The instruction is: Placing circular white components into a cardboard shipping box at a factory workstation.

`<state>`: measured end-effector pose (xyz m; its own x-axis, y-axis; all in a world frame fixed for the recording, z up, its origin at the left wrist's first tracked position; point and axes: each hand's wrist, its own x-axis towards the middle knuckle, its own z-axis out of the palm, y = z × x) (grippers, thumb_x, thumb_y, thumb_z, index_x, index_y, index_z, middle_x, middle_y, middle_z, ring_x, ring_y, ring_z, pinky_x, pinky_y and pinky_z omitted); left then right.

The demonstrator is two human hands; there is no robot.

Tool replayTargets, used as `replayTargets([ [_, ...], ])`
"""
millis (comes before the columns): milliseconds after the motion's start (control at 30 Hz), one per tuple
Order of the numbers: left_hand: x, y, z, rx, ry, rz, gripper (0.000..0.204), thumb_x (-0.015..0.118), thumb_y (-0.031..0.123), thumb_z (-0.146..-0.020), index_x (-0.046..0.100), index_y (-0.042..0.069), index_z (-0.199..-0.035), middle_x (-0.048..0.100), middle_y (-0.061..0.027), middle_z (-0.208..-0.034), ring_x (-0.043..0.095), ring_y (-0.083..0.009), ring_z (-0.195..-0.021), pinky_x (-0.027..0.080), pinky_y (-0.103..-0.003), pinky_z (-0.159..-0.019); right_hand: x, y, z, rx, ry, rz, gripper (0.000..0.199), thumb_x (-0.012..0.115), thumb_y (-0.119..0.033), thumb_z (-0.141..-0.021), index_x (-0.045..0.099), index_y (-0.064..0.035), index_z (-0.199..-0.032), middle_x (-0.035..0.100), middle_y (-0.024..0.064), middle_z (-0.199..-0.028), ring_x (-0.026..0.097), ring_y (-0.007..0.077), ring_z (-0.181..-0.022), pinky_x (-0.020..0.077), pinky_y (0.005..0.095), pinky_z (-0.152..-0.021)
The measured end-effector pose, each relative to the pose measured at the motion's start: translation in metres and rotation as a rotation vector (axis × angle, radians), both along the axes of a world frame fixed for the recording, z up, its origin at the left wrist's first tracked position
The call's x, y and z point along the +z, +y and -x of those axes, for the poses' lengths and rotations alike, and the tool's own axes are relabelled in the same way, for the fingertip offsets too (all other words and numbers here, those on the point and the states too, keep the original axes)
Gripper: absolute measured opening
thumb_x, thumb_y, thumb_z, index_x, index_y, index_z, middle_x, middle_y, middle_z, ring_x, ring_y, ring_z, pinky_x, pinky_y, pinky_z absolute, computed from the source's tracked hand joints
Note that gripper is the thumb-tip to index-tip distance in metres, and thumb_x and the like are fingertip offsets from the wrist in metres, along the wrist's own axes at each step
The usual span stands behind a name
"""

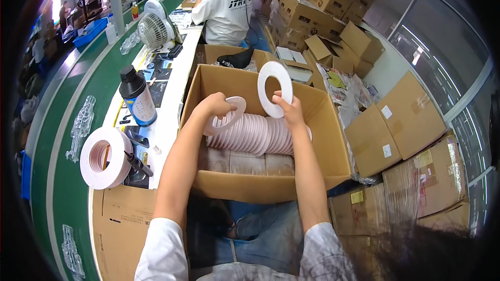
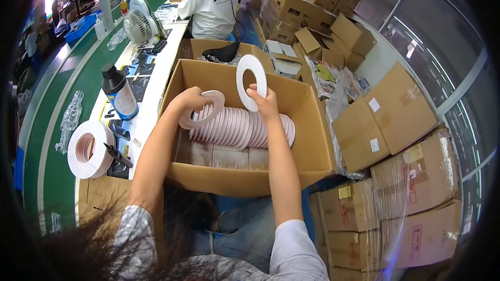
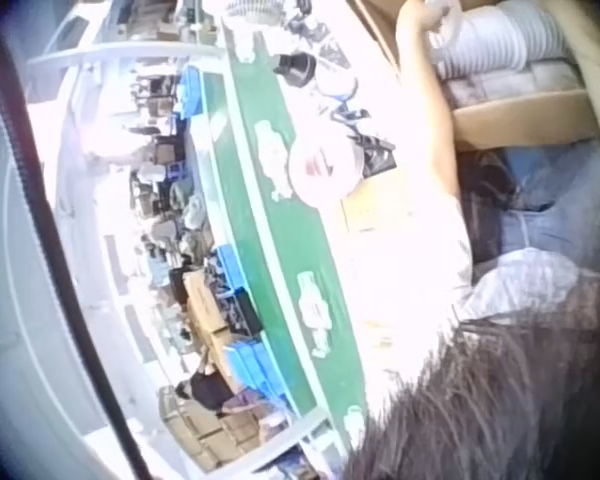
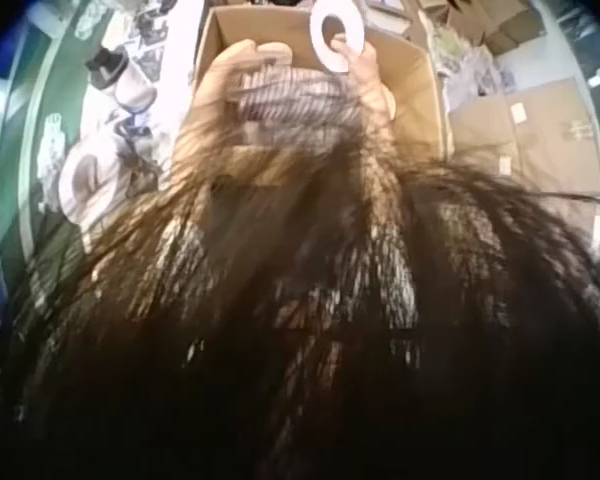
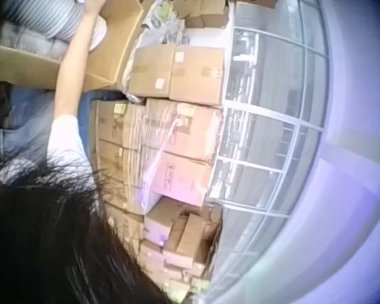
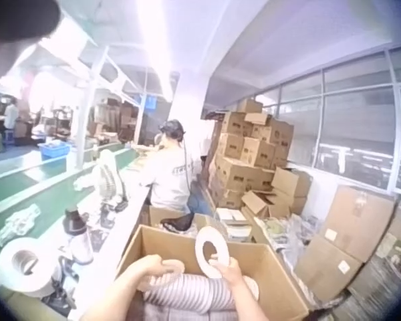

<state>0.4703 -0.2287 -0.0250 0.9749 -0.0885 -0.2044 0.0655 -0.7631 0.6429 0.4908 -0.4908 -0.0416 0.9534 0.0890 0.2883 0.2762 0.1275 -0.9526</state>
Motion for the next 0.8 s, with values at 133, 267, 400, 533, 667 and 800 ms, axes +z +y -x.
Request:
replayTargets([
  [133, -0.016, 0.006, -0.009, -0.038, 0.015, 0.186, 0.042, 0.071, 0.033, -0.072, 0.069, -0.008, -0.079, 0.068, -0.0182, -0.073, 0.067, -0.0231, -0.06, 0.054, -0.034, -0.065, -0.005, 0.007, -0.001, -0.07, 0.033, 0.144, 0.015, 0.071, -0.014, -0.079, 0.065, -0.0015, -0.084, 0.062, 0.0034, -0.072, 0.057, 0.0105, -0.064, 0.0463, 0.0258, -0.059],
  [267, -0.014, -0.001, -0.007, -0.032, -0.029, 0.238, 0.042, 0.074, 0.033, -0.071, 0.069, -0.008, -0.082, 0.066, -0.0155, -0.07, 0.063, -0.0212, -0.057, 0.052, -0.034, -0.061, -0.011, 0.0, -0.007, -0.091, 0.022, 0.165, 0.017, 0.07, -0.016, -0.079, 0.065, -0.0015, -0.088, 0.062, 0.0032, -0.073, 0.056, 0.0101, -0.062, 0.046, 0.0257, -0.058],
  [400, -0.011, -0.001, -0.005, 0.012, -0.091, 0.216, 0.042, 0.073, 0.032, -0.067, 0.071, -0.006, -0.086, 0.067, -0.0158, -0.072, 0.065, -0.0223, -0.062, 0.051, -0.034, -0.062, -0.015, -0.002, -0.008, -0.037, 0.168, 0.097, 0.025, 0.069, -0.015, -0.08, 0.063, 0.0011, -0.098, 0.059, 0.002, -0.074, 0.053, 0.0088, -0.061, 0.0455, 0.0258, -0.059],
  [533, -0.015, 0.006, -0.005, 0.061, -0.122, 0.19, 0.042, 0.072, 0.031, -0.066, 0.071, -0.004, -0.088, 0.068, -0.0174, -0.075, 0.067, -0.0244, -0.067, 0.052, -0.034, -0.065, -0.016, -0.005, -0.007, 0.237, 0.254, -0.172, 0.037, 0.066, -0.009, -0.078, 0.057, 0.0046, -0.111, 0.059, 0.0029, -0.077, 0.054, 0.0095, -0.067, 0.0448, 0.0245, -0.061],
  [667, -0.017, 0.002, -0.008, 0.056, -0.175, 0.146, 0.041, 0.069, 0.029, -0.066, 0.071, -0.004, -0.091, 0.068, -0.022, -0.081, 0.068, -0.0302, -0.077, 0.053, -0.037, -0.073, -0.029, -0.008, -0.013, 0.202, 0.152, 0.151, 0.038, 0.062, -0.007, -0.081, 0.054, 0.0034, -0.117, 0.06, 0.0039, -0.08, 0.058, 0.0134, -0.071, 0.0475, 0.0266, -0.07],
  [800, -0.025, 0.005, -0.006, 0.048, -0.26, 0.084, 0.043, 0.068, 0.029, -0.066, 0.07, -0.005, -0.092, 0.067, -0.0272, -0.09, 0.067, -0.0367, -0.087, 0.052, -0.04, -0.081, -0.029, -0.005, -0.011, 0.234, 0.292, 0.041, 0.023, 0.056, -0.016, -0.087, 0.061, 0.0032, -0.098, 0.061, 0.0058, -0.075, 0.06, 0.0171, -0.071, 0.0507, 0.0305, -0.066],
])
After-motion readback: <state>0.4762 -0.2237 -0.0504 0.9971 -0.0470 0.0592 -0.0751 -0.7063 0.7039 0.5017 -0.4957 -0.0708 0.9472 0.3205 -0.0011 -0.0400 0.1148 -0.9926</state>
